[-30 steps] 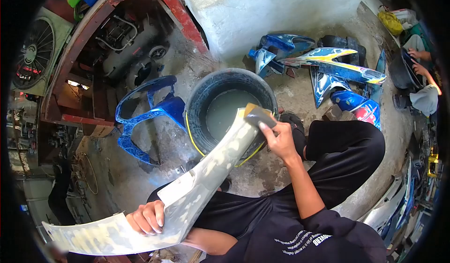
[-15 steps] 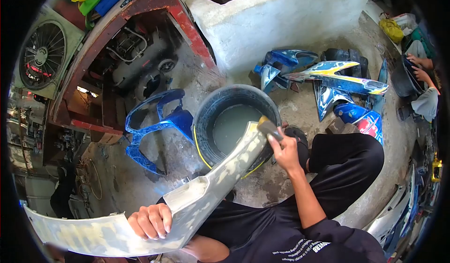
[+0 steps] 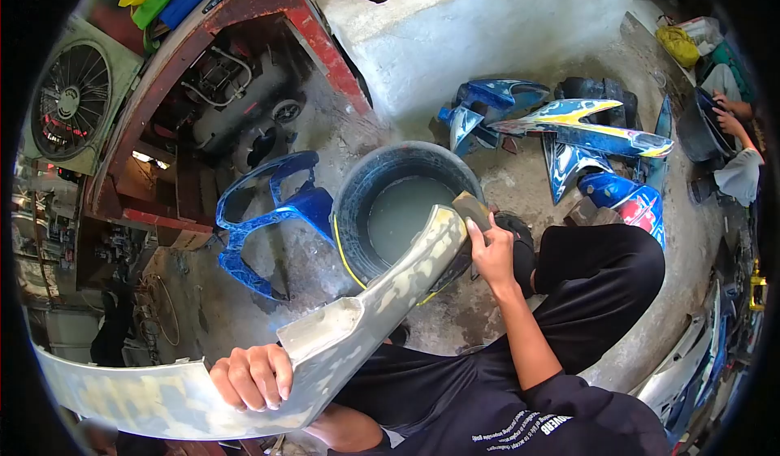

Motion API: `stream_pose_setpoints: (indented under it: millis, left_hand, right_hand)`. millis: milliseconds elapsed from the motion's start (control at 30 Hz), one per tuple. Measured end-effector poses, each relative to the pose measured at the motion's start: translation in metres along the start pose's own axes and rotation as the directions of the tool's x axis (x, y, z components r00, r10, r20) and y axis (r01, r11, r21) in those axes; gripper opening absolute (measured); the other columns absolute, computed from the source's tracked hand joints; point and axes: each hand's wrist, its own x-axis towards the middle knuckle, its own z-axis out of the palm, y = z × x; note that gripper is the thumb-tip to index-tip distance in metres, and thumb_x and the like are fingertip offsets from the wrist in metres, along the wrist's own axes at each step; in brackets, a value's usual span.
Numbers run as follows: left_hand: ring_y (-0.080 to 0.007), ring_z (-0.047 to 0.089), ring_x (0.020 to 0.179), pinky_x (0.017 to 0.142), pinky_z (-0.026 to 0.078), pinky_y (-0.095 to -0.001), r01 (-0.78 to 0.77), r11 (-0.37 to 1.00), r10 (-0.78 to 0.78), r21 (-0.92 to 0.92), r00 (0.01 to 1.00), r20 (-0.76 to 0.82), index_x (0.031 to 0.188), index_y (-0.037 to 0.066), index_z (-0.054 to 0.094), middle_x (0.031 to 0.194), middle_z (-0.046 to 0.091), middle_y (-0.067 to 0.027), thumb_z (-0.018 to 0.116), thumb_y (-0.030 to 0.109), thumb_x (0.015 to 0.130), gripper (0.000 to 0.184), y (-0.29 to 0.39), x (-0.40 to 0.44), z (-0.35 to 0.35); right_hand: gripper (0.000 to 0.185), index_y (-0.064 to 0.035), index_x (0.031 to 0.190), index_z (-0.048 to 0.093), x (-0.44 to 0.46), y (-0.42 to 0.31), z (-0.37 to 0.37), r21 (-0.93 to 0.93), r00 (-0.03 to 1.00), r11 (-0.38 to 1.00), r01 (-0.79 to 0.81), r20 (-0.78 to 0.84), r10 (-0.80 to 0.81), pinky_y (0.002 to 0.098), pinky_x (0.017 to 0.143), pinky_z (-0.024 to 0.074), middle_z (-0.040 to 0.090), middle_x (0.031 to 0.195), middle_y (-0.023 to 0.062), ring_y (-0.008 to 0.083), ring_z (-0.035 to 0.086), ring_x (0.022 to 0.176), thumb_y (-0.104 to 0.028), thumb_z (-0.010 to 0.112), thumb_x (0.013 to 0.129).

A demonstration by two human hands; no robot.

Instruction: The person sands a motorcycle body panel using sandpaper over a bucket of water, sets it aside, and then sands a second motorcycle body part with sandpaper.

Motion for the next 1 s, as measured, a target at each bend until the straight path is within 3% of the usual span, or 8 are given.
stream_pose_setpoints:
  millis: [133,300,500,600,767,867,933,1000]
  left_hand:
    - [-0.0147,0.058,0.050,0.063,0.054,-0.0368,0.003,1.000,-0.003,-0.009,1.000,0.000,0.072,0.010,0.051,0.058,0.058,-0.0044,0.053,0.007,0.094,0.023,0.000,0.002,0.000]
    - [-0.0142,0.058,0.049,0.061,0.054,-0.0365,-0.013,1.000,0.013,-0.006,0.999,-0.035,0.072,0.010,0.051,0.058,0.058,-0.0041,0.052,0.008,0.095,0.024,0.001,0.001,0.000]
    - [-0.0139,0.058,0.049,0.061,0.053,-0.0366,-0.006,1.000,0.006,-0.012,1.000,0.001,0.071,0.010,0.051,0.059,0.059,-0.0043,0.053,0.009,0.096,0.024,-0.003,0.004,-0.001]
    - [-0.0140,0.057,0.048,0.061,0.054,-0.0364,0.009,1.000,-0.009,-0.001,1.000,0.006,0.071,0.010,0.051,0.058,0.059,-0.0043,0.053,0.008,0.095,0.024,0.000,0.008,0.000]
    - [-0.0136,0.057,0.049,0.061,0.053,-0.0361,0.014,1.000,-0.013,-0.019,0.998,0.063,0.071,0.010,0.052,0.059,0.060,-0.0045,0.052,0.007,0.096,0.024,0.000,0.006,-0.006]
    - [-0.0125,0.057,0.051,0.061,0.053,-0.0353,0.016,1.000,-0.016,-0.010,0.999,0.033,0.071,0.011,0.051,0.061,0.059,-0.0035,0.050,0.008,0.097,0.026,0.006,-0.003,-0.014]
    - [-0.0122,0.057,0.051,0.062,0.052,-0.0348,0.002,1.000,-0.001,0.003,1.000,-0.010,0.071,0.011,0.050,0.061,0.058,-0.0028,0.049,0.008,0.098,0.027,0.008,-0.009,-0.018]
    - [-0.0121,0.055,0.050,0.064,0.050,-0.0337,-0.039,0.999,0.037,-0.020,0.996,-0.085,0.071,0.012,0.048,0.059,0.055,-0.0015,0.046,0.009,0.100,0.029,0.008,-0.015,-0.020]
  right_hand:
    - [0.019,0.0069,0.098,0.072,-0.014,-0.041,0.001,0.290,0.991,0.948,0.130,-0.051,-0.120,0.0410,0.107,0.0444,0.071,0.105,0.0242,0.0388,0.067,0.108,-0.008,0.064,0.092]
    - [0.019,0.0079,0.097,0.072,-0.007,-0.010,0.003,0.117,0.999,0.992,-0.038,-0.025,0.041,0.0382,0.104,0.0461,0.071,0.105,0.0259,0.0399,0.066,0.109,-0.009,0.064,0.091]
    - [0.020,0.0077,0.104,0.071,-0.016,-0.030,0.005,0.257,0.981,0.948,0.189,-0.083,-0.173,0.0393,0.106,0.0452,0.072,0.104,0.0256,0.0332,0.068,0.111,-0.007,0.063,0.091]
    - [0.022,0.0066,0.101,0.072,-0.002,-0.005,-0.001,0.046,0.920,0.920,-0.390,0.051,0.388,0.0380,0.107,0.0435,0.073,0.100,0.0225,0.0295,0.070,0.106,-0.012,0.062,0.094]
    - [0.018,0.0076,0.102,0.071,-0.019,-0.030,0.005,0.300,0.989,0.943,0.144,-0.072,-0.128,0.0379,0.107,0.0427,0.072,0.105,0.0239,0.0314,0.069,0.108,-0.004,0.064,0.091]
    - [0.019,0.0080,0.103,0.071,-0.014,-0.008,0.006,0.228,0.997,0.971,0.078,-0.041,-0.070,0.0377,0.105,0.0449,0.072,0.106,0.0242,0.0322,0.070,0.107,-0.005,0.064,0.091]
    - [0.020,0.0084,0.106,0.070,-0.010,0.012,0.005,0.038,0.977,0.977,-0.209,0.045,0.207,0.0366,0.101,0.0476,0.071,0.108,0.0245,0.0326,0.070,0.106,-0.004,0.064,0.090]
    - [0.021,0.0082,0.106,0.070,-0.018,-0.010,0.001,0.111,0.994,0.988,-0.110,0.038,0.107,0.0372,0.100,0.0486,0.071,0.108,0.0243,0.0325,0.070,0.106,-0.004,0.064,0.090]
